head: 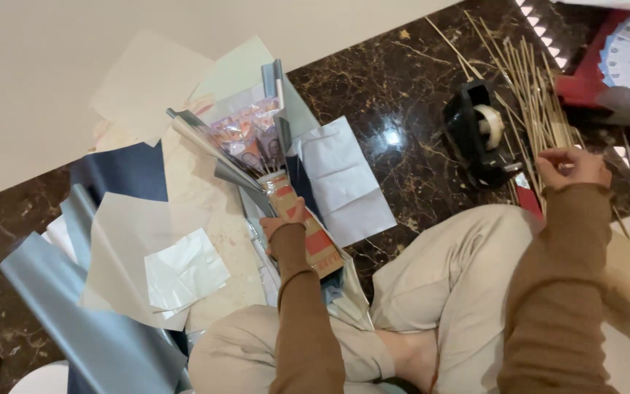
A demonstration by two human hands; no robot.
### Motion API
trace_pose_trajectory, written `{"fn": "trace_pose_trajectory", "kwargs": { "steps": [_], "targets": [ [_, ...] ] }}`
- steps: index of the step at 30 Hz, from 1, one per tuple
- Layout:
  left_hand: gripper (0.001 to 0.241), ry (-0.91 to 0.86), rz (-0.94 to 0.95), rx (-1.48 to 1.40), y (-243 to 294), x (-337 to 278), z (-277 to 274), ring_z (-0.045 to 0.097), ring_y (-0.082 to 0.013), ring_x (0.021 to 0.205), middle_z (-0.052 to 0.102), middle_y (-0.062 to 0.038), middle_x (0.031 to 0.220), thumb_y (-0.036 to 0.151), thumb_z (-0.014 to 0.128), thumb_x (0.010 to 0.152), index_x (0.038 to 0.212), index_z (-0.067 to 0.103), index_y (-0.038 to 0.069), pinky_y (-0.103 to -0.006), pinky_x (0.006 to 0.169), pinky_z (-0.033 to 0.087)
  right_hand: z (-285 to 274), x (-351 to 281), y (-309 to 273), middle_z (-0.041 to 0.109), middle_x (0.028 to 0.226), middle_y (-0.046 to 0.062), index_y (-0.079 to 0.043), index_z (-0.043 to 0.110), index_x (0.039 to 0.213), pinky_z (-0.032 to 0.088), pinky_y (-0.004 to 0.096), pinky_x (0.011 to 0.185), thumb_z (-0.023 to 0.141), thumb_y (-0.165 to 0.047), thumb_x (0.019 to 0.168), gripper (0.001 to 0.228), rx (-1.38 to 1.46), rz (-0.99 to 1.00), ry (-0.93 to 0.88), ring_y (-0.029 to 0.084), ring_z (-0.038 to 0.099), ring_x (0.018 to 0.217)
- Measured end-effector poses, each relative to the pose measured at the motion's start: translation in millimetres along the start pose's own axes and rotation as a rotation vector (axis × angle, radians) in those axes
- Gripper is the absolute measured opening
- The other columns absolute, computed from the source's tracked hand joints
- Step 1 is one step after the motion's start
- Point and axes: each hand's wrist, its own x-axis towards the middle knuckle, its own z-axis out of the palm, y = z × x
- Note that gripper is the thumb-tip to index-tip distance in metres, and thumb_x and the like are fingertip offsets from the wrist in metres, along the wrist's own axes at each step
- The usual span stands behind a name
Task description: Wrapping a bouquet with decorative paper and securing it
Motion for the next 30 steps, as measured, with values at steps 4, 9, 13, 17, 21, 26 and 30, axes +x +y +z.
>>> {"fn": "trace_pose_trajectory", "kwargs": {
  "steps": [4,9,13,17,21,26,30],
  "targets": [
    [0.113,0.019,0.014,0.035,1.8,-6.3,-1.5,0.061,-0.0361,0.124,0.056,-0.013,0.141,0.087,0.069,0.061,0.135,0.039,0.008,-0.0621,0.103,0.037,2.1,-5.7,-14.0,0.076,0.102,0.013,-0.020,0.079,0.112,0.053,0.047,0.083,0.074,-0.025,0.096,0.017,-0.056,0.357,-0.086,0.031,0.069,0.088],
    [0.107,-0.008,0.003,0.019,2.7,-8.4,-3.8,0.061,-0.0335,0.123,0.057,-0.012,0.136,0.086,0.067,0.064,0.131,0.039,0.007,-0.0597,0.105,0.036,29.8,11.7,9.6,0.072,0.107,0.007,-0.017,0.075,0.119,0.052,0.049,0.088,0.069,-0.032,0.095,0.029,0.153,0.239,-0.087,0.028,0.067,0.098],
    [0.105,-0.014,0.024,0.027,2.2,-7.5,-2.9,0.062,-0.0349,0.121,0.057,-0.013,0.133,0.085,0.066,0.065,0.130,0.039,0.006,-0.0598,0.104,0.037,48.4,40.4,39.2,0.059,0.126,0.022,-0.021,0.079,0.119,0.051,0.051,0.089,0.068,-0.038,0.096,0.030,-0.111,0.012,-0.127,0.037,0.066,0.087],
    [0.104,0.002,0.008,0.026,1.4,-6.2,-1.8,0.065,-0.0341,0.116,0.063,-0.013,0.127,0.085,0.069,0.063,0.126,0.040,0.008,-0.0591,0.103,0.040,58.8,50.0,44.0,0.045,0.148,0.016,-0.014,0.078,0.110,0.040,0.055,0.108,0.067,-0.043,0.098,0.033,-0.129,0.075,-0.248,0.037,0.051,0.130],
    [0.108,-0.003,0.037,0.060,-1.2,-0.5,1.0,0.059,-0.0330,0.125,0.056,-0.011,0.135,0.088,0.064,0.064,0.130,0.039,0.007,-0.0611,0.104,0.039,56.2,51.5,32.8,0.055,0.153,0.015,-0.008,0.079,0.095,0.050,0.055,0.083,0.068,-0.036,0.096,0.031,0.026,0.151,-0.260,0.037,0.064,0.102],
    [0.105,0.028,0.064,0.017,-8.0,-2.1,5.2,0.061,-0.0322,0.124,0.060,-0.013,0.134,0.087,0.068,0.066,0.129,0.040,0.008,-0.0592,0.105,0.039,93.6,60.8,101.5,0.060,0.144,0.013,-0.013,0.076,0.107,0.050,0.048,0.102,0.076,-0.034,0.095,0.024,0.173,0.069,-0.115,0.037,0.061,0.120],
    [0.104,0.054,0.121,-0.009,-8.4,-6.9,3.1,0.055,-0.0306,0.134,0.057,-0.014,0.142,0.085,0.070,0.069,0.131,0.040,0.007,-0.0594,0.107,0.039,74.5,42.2,90.5,0.064,0.134,0.006,-0.023,0.077,0.104,0.049,0.047,0.105,0.081,-0.048,0.092,0.028,0.073,0.062,-0.036,0.037,0.061,0.119]
  ]
}}
